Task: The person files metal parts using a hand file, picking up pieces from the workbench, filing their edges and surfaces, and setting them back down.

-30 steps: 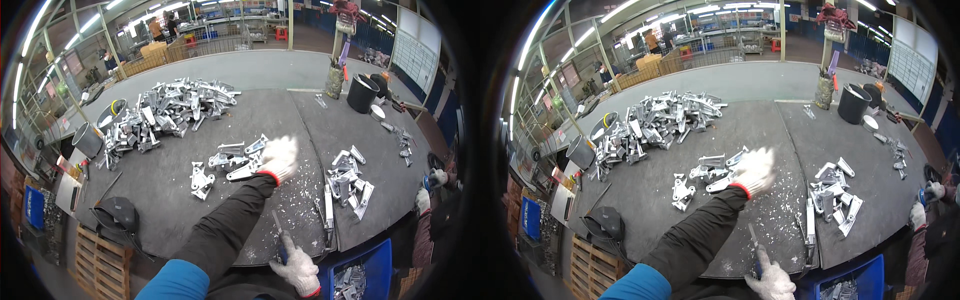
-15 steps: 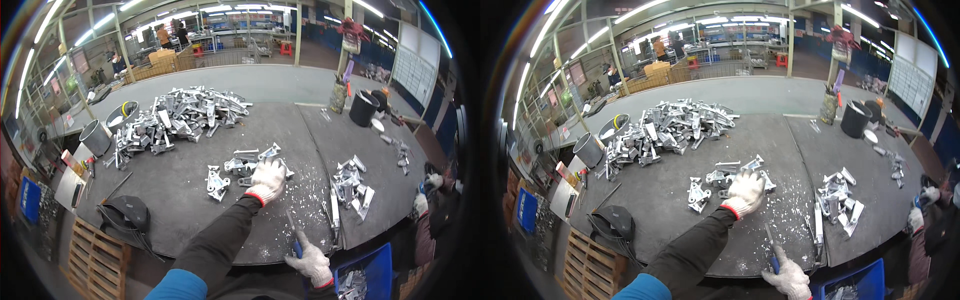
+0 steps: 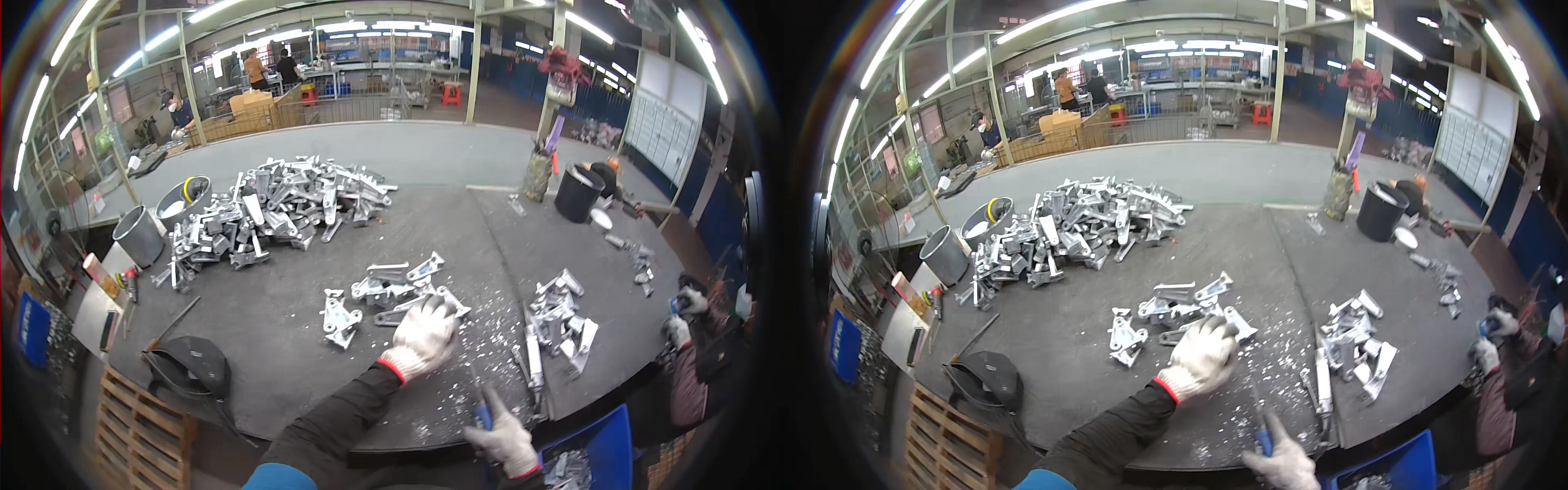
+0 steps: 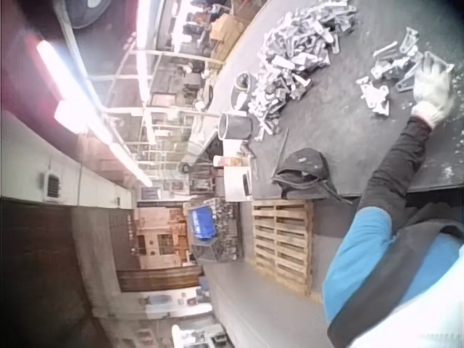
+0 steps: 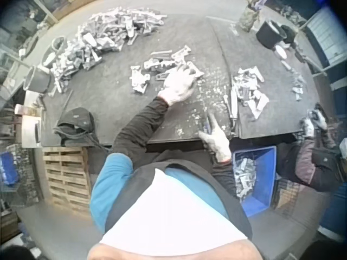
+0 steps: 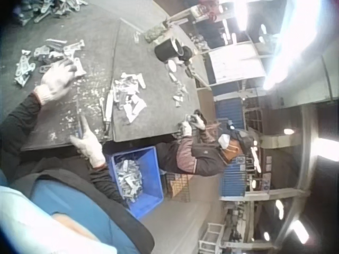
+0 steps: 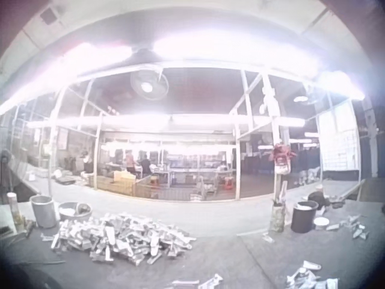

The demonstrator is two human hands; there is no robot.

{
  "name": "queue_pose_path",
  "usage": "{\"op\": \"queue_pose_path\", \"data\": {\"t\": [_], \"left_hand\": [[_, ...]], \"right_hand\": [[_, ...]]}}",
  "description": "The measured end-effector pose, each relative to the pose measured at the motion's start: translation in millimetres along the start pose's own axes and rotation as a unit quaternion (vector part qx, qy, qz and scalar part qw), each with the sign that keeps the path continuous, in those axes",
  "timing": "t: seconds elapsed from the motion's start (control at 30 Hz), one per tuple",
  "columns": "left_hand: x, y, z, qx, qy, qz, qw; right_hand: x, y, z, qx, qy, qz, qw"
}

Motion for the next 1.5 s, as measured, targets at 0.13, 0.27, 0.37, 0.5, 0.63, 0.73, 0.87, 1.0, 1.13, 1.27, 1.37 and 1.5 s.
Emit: {"op": "queue_pose_path", "data": {"t": [0.13,0.27,0.37,0.5,0.63,0.73,0.87,1.0,1.13,1.27,1.37,1.5], "left_hand": [[8.2,32.9,25.3,0.101,0.061,-0.058,0.991],[12.7,37.7,78.2,0.204,0.172,-0.063,0.962],[9.8,26.5,87.3,0.168,0.108,-0.052,0.978],[-24.5,-15.7,2.5,0.044,0.021,-0.003,0.999],[-42.2,-88.8,-75.9,0.044,-0.025,-0.038,0.998],[-39.3,-156.7,-73.2,0.14,-0.043,-0.062,0.987],[-30.9,-180.0,-67.8,0.181,-0.083,-0.058,0.978],[-31.8,-197.8,-75.1,0.168,-0.059,-0.04,0.983],[-30.6,-221.3,-69.5,0.067,-0.025,0.005,0.997],[-24.5,-210.7,-64.7,0.061,-0.362,-0.142,0.919],[-20.0,-193.3,-45.1,0.131,-0.667,-0.337,0.652],[-5.1,-193.9,-26.1,0.164,-0.542,-0.427,0.705]], "right_hand": [[7.7,8.2,-6.5,0.002,-0.071,0.055,0.996],[0.1,0.3,1.3,-0.04,0.037,0.045,0.998],[-9.5,-2.4,5.3,-0.062,0.034,0.028,0.997],[1.5,-7.4,7.3,-0.048,0.026,0.062,0.997],[-8.0,-3.9,-1.7,-0.058,0.079,0.057,0.994],[1.6,0.3,-2.7,-0.049,0.102,0.045,0.993],[6.6,4.8,-2.5,-0.053,0.055,0.048,0.996],[5.9,-7.4,4.6,-0.078,-0.005,0.019,0.997],[-2.2,-19.6,16.9,-0.079,-0.253,-0.146,0.953],[8.3,-48.1,32.6,-0.02,-0.127,-0.028,0.991],[34.3,-60.4,31.9,0.056,-0.212,-0.16,0.963],[86.1,-67.9,47.7,0.187,-0.279,-0.101,0.936]]}}
Point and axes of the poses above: each hand's wrist, its own y-axis towards the middle knuckle, its own z-axis out of the palm, x = y × z, the point moved 5 cm from there along y, towards the middle knuckle, and after that the axes turned 15 degrees about -z, right-handed, at the moved point
